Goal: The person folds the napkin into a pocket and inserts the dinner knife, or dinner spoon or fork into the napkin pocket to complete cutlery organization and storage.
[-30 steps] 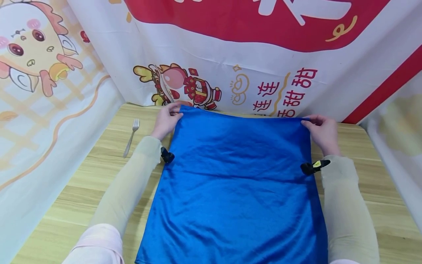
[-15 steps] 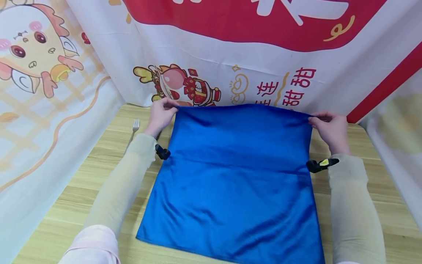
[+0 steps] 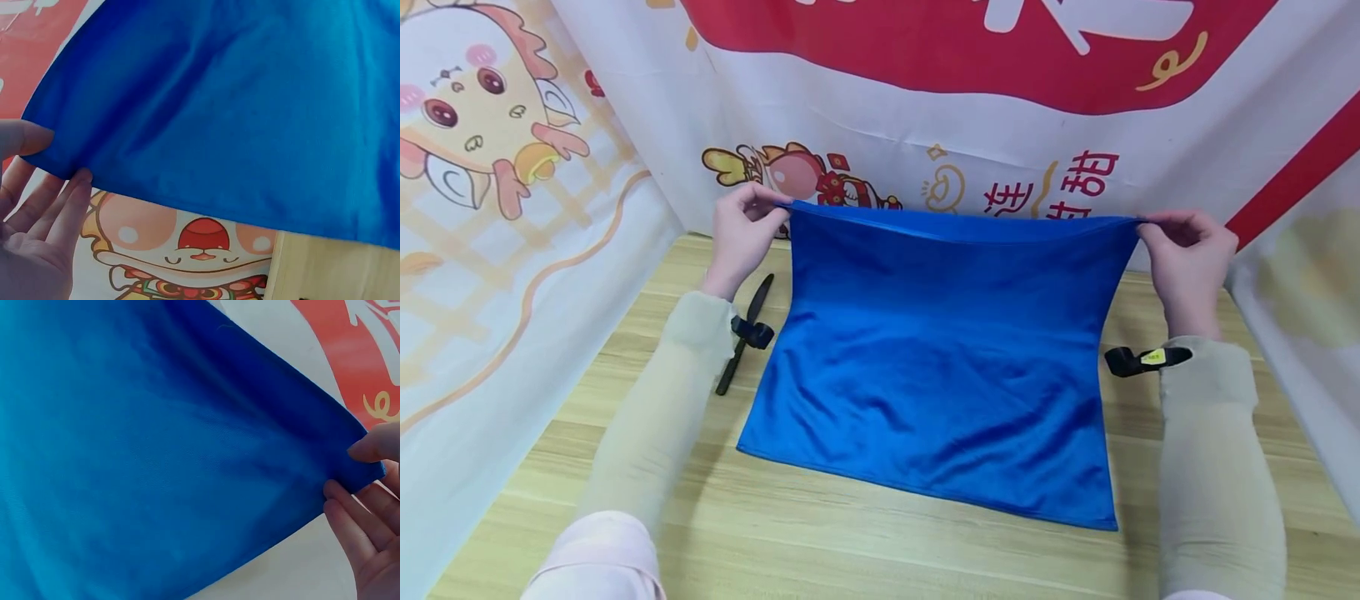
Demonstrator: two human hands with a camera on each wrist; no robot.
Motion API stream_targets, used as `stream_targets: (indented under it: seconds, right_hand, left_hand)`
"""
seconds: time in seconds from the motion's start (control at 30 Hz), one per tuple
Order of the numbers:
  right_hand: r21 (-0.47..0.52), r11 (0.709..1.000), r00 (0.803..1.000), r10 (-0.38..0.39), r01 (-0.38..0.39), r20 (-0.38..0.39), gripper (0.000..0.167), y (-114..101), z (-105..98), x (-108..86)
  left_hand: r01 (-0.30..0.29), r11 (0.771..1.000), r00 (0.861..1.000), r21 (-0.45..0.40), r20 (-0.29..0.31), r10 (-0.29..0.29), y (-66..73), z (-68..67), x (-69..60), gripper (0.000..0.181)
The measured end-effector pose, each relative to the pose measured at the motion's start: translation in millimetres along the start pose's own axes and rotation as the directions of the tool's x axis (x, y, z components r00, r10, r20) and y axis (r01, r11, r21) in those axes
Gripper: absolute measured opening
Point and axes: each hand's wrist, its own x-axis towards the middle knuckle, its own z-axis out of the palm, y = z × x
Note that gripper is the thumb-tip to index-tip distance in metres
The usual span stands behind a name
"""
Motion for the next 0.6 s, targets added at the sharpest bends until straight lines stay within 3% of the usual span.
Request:
stream_targets:
  seconds: [0.03, 0.17, 0.27, 0.47, 0.6]
  right_hand:
    - [0.02, 1.0, 1.0, 0.007, -0.007, 0.007, 0.029, -2.5, -2.1, -1.2]
    - [-0.136, 0.991, 0.997, 0.025, -0.014, 0.077, 0.033, -2.1, -11.9, -9.0]
    - [-0.314, 0.949, 0.983, 0.045, 0.013, 0.177, 0.037, 5.6, -22.9, -18.5]
    - [-0.508, 0.855, 0.914, 0.122, 0.1, 0.386, 0.039, 22.2, -49.7, -41.2]
    - [-0.528, 0.833, 0.873, 0.126, 0.165, 0.471, 0.031, 30.4, -64.3, -56.4]
  left_hand:
    - [0.002, 1.0, 1.0, -0.001, 0.014, -0.002, 1.5, -1.4, -1.6, 0.008]
    - [0.0, 0.999, 0.995, 0.045, 0.099, -0.004, 0.1, -6.3, -11.9, 0.01]
    - [0.007, 0.997, 0.985, 0.083, 0.17, -0.021, -7.5, -11.0, -23.3, 0.012]
    - [0.037, 0.99, 0.962, 0.133, 0.262, -0.071, -22.7, -25.7, -51.4, 0.012]
    - [0.075, 0.983, 0.945, 0.166, 0.303, -0.124, -27.3, -39.8, -70.6, 0.011]
